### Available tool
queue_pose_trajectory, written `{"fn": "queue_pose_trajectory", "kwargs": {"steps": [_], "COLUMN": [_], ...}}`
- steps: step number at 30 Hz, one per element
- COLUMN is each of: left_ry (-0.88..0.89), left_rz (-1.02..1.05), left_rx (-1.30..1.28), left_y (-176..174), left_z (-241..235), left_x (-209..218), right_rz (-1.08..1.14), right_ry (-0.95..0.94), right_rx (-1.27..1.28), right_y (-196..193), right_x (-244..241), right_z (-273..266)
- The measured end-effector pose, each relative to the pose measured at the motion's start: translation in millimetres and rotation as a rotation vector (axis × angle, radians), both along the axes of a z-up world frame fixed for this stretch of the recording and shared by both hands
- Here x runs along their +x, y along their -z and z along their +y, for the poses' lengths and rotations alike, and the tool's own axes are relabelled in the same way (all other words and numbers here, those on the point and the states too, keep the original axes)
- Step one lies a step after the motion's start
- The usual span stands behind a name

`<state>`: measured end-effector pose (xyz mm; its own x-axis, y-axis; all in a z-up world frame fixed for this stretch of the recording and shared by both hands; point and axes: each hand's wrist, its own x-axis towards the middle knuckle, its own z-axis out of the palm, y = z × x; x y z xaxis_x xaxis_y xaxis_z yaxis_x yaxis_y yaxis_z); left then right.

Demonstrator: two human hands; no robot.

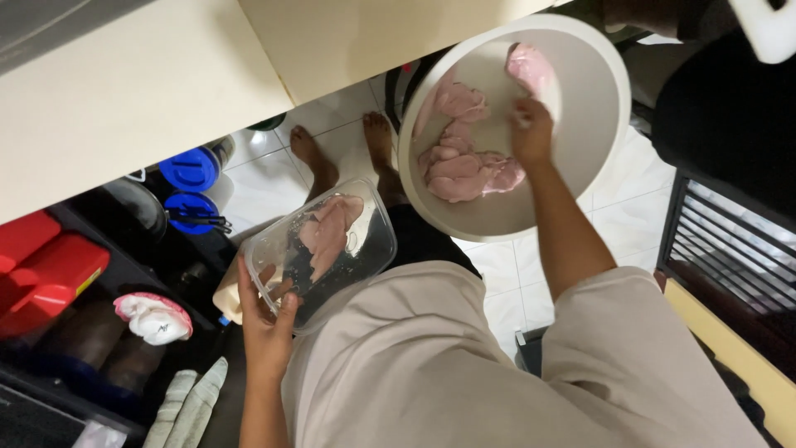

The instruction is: Inspecting and transferring raw chicken pieces from a large mixing bowl into a clear plastic storage container.

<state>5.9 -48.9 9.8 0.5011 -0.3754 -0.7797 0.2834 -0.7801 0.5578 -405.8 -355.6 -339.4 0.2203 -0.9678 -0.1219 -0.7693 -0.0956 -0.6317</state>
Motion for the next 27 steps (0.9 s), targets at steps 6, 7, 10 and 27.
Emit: {"fn": "queue_pose_trajectory", "kwargs": {"steps": [6,7,10,27], "left_ry": [0.026,0.003,-0.040,0.020], "left_rz": [0.000,-0.004,-0.007,0.011], "left_rx": [0.044,0.046,0.027,0.009], "left_y": [-1,-3,-5,-1], "left_z": [12,14,17,12], "left_x": [-7,-9,-10,-7], "right_rz": [0.344,0.383,0.199,-0.515], "right_ry": [-0.222,-0.259,-0.266,0.743], "right_rx": [0.418,0.443,0.444,0.663], "right_y": [-57,-49,-42,-39], "right_x": [139,142,137,88], "right_z": [-4,-2,4,42]}}
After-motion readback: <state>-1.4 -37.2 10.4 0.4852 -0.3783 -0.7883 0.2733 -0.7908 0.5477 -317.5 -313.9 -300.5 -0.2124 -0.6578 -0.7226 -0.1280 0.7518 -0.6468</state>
